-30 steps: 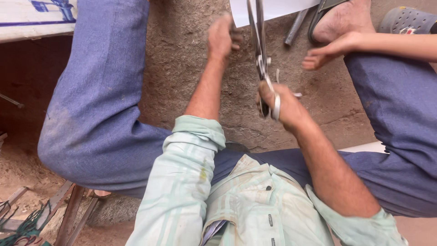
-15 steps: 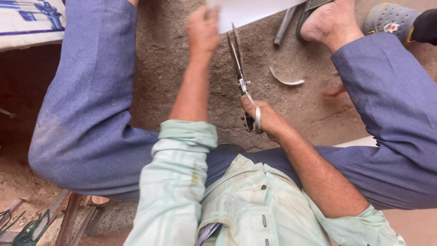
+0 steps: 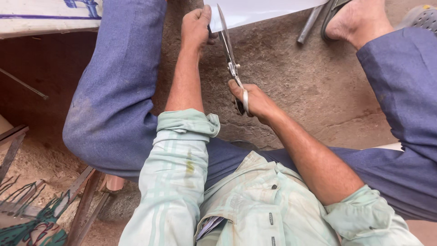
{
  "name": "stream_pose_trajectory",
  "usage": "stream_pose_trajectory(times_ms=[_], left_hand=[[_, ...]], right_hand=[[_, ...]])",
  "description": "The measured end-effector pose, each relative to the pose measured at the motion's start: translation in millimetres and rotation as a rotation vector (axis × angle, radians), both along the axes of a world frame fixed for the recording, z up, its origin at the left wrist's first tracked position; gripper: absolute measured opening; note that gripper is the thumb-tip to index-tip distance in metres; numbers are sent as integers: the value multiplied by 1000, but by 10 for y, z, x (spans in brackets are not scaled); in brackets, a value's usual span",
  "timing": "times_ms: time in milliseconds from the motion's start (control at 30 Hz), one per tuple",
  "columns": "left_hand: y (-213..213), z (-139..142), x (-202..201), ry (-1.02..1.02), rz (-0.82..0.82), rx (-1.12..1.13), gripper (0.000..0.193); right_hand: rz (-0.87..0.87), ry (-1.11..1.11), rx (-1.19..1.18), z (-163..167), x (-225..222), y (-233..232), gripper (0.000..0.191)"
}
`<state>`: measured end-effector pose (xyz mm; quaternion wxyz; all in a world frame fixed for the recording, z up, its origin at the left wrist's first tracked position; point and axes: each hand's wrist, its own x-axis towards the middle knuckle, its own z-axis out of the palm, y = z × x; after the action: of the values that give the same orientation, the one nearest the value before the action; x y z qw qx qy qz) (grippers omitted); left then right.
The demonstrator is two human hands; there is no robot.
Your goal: The person sits on the ground and uses shears to cut a white sheet into narrow strips. A second person's hands occasionally appear to collect the cut strips. The cutting continues throughout the clip.
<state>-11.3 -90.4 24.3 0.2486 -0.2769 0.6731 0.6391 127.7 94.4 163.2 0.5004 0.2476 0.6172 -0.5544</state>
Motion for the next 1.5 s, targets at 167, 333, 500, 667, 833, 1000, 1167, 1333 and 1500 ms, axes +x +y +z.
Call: stream_pose_trajectory(times_ms=[167, 333, 500, 667, 833, 1000, 1167, 1333, 1500], left_hand=[[10, -7, 18, 117, -65, -103, 36], [48, -46, 63, 161, -83, -106, 37], [36, -68, 52, 142, -80, -86, 36], [50, -57, 51, 161, -69, -84, 37], [49, 15, 47, 126, -64, -76, 37], [58, 40, 53, 108, -57, -88, 37], [45, -25, 86, 84, -46, -76, 36], [51, -68, 100, 153, -18, -91, 38], [70, -19, 80, 152, -32, -139, 38]], right_hand=[[-73, 31, -11, -87, -130, -181, 73], [-74, 80, 4, -150, -109, -179, 74], [-38, 73, 21, -213, -95, -126, 74], [20, 148, 66, -278, -88, -109, 75], [-40, 146, 47, -316, -23, -141, 72], [-105, 195, 11, -284, 54, -230, 71], [-106, 159, 24, -232, -17, -278, 68], [-139, 151, 8, -268, -299, -316, 71], [-148, 208, 2, -269, -343, -318, 71]])
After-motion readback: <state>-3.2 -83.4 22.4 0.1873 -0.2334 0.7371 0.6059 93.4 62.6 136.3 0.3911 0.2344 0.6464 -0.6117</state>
